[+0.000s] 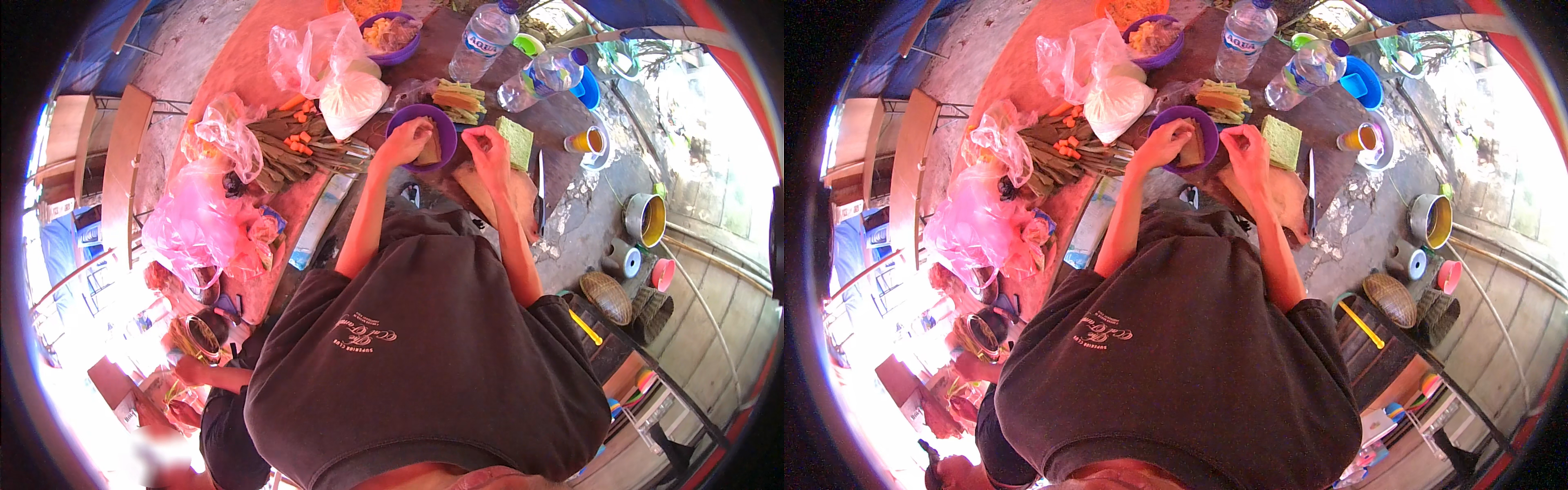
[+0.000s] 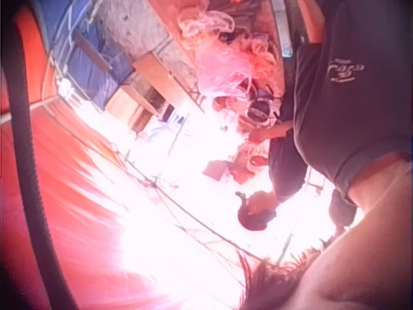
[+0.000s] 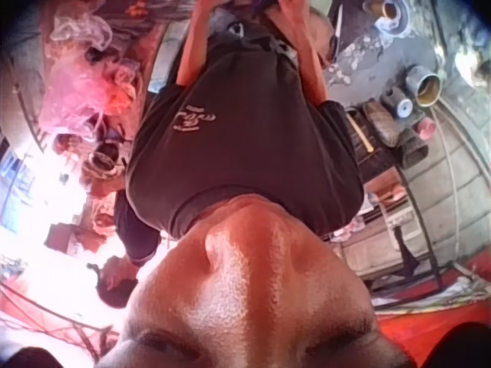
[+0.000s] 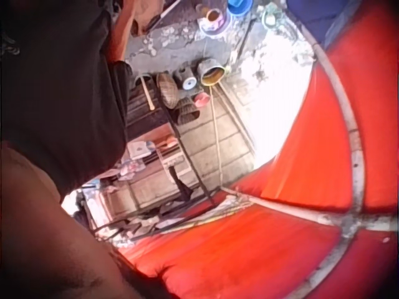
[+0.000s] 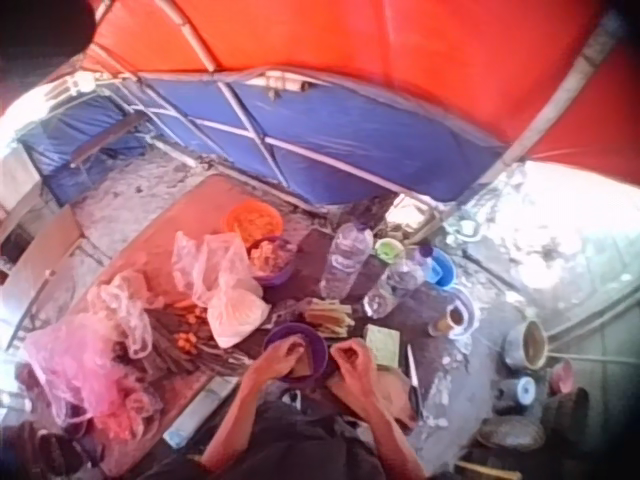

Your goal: The person assembles small food wraps by placing a dark filling onto green sheets, rolling them into cylinders, and cutting them into uniform pieces with a knife. The cut pieces are placed into a purple bowl. The process repeats with multiple wraps.

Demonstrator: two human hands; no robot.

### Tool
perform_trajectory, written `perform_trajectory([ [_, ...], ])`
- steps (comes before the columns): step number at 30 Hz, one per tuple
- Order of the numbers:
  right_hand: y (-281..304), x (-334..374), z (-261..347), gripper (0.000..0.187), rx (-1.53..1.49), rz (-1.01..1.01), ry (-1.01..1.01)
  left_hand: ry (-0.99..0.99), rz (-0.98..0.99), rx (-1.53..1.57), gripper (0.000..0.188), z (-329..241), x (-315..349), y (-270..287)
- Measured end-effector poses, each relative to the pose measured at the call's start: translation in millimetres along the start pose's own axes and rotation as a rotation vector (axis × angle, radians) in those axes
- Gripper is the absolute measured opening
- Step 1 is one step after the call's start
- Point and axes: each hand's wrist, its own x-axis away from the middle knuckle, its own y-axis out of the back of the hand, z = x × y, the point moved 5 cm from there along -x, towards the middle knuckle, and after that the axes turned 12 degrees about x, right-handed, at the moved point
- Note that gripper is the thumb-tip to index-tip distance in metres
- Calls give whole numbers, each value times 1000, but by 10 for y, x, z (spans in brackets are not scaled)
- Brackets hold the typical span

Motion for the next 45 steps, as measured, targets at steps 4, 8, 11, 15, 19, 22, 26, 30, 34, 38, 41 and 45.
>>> perform_trajectory([
  [4, -84, 71, 138, 18, -17, 111, -33, 26, 12, 75, 31, 2, 37, 3],
  [8, -158, 223, 279, 23, -47, 92, 0, 136, -36, 115, 34, 49, 66, 65],
  [11, -122, 312, 244, 26, 31, 229, -89, 106, -79, 167, 28, 45, 95, 98],
  [15, 12, 323, 79, 21, -24, 219, -190, -17, -63, 122, 26, -32, 36, 101],
  [19, 293, 212, -181, 16, 50, -116, -68, 3, -29, 127, 36, -113, -38, 47],
  [22, 611, 148, -424, 23, 357, -271, 25, -7, 23, 252, 40, -187, -53, 2],
  [26, 793, 157, -630, 29, 475, -267, 27, 46, 45, 282, 36, -195, -18, -41],
  [30, 736, 195, -544, 27, 372, -170, -38, 63, 39, 178, 40, -277, -51, 24],
  [34, 503, 265, -306, 24, 167, -65, -128, -1, -238, 175, 45, -454, -42, 261],
  [38, 260, 337, -152, 24, -5, 4, -141, -190, -618, 210, 27, -528, 14, 553],
  [41, 141, 357, -79, 19, 39, 29, -46, -261, -579, -27, 15, -489, -71, 624],
  [45, 45, 355, -36, 18, 10, 72, 8, -244, -622, -271, 24, -373, -111, 561],
])
